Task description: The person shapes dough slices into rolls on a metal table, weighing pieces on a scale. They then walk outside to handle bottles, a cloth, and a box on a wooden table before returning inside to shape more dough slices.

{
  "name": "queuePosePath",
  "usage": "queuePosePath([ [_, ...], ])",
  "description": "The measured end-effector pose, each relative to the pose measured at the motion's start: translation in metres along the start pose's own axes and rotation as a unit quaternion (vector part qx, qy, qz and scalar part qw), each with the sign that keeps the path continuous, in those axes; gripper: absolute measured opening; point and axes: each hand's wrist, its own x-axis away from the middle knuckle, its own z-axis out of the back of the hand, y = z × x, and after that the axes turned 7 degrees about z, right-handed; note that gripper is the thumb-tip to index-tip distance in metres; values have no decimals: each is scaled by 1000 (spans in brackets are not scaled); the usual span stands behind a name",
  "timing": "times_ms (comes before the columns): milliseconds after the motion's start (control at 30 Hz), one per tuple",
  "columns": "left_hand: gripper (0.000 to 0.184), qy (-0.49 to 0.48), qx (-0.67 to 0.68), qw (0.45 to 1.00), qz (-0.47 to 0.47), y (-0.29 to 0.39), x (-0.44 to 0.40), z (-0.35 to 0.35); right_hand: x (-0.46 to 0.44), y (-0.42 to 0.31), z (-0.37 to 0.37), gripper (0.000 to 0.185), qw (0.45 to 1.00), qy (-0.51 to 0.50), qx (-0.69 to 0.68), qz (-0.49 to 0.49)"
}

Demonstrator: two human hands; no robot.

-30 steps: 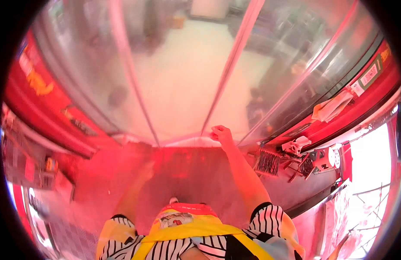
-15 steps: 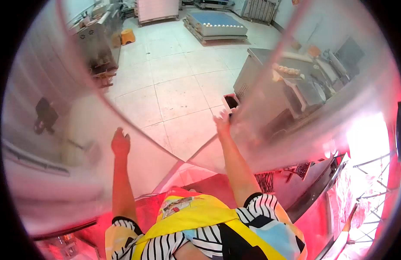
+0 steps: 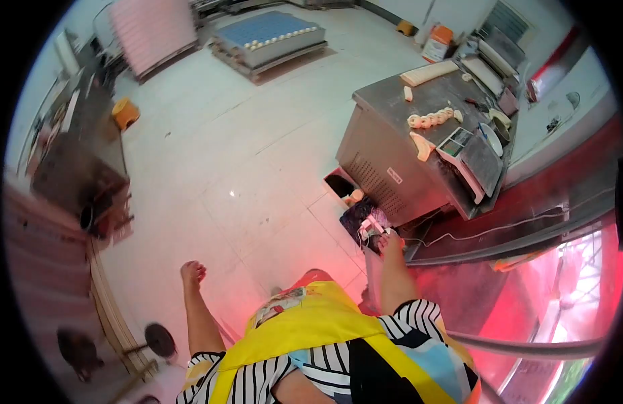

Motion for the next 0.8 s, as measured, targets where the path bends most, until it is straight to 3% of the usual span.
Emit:
queuePosePath([
  [67, 29, -62, -166, 983, -49, 73, -32, -84, -26, -14, -31, 37, 999, 8, -35, 12],
  [133, 30, -140, -292, 937, -130, 150, -47, -165, -40, -50, -74, 37, 997, -20, -55, 49],
  [167, 30, -164, -309, 924, -155, 191, -61, -205, -63, -62, -94, 36, 991, -62, -27, 113],
  [233, 29, -201, -343, 897, -194, 250, -86, -266, -81, -96, -144, 35, 988, -62, 4, 141],
  [333, 29, -208, -291, 920, -157, 300, -135, -313, -119, -163, -225, 30, 978, -62, 53, 190],
  [400, 27, -222, -294, 927, -78, 321, -173, -326, -140, -212, -281, 25, 970, -44, 16, 240],
  [567, 18, -121, -386, 913, 50, 355, -245, -324, -258, -330, -349, 29, 921, 72, 190, 333],
  [600, 16, -139, -430, 892, 32, 370, -262, -340, -281, -352, -359, 32, 916, 119, 202, 326],
  [700, 11, -185, -537, 823, -10, 427, -308, -402, -377, -400, -354, 42, 795, 248, 436, 341],
  [800, 8, -237, -521, 820, -13, 501, -440, -492, -361, -420, -378, 48, 814, 244, 373, 372],
])
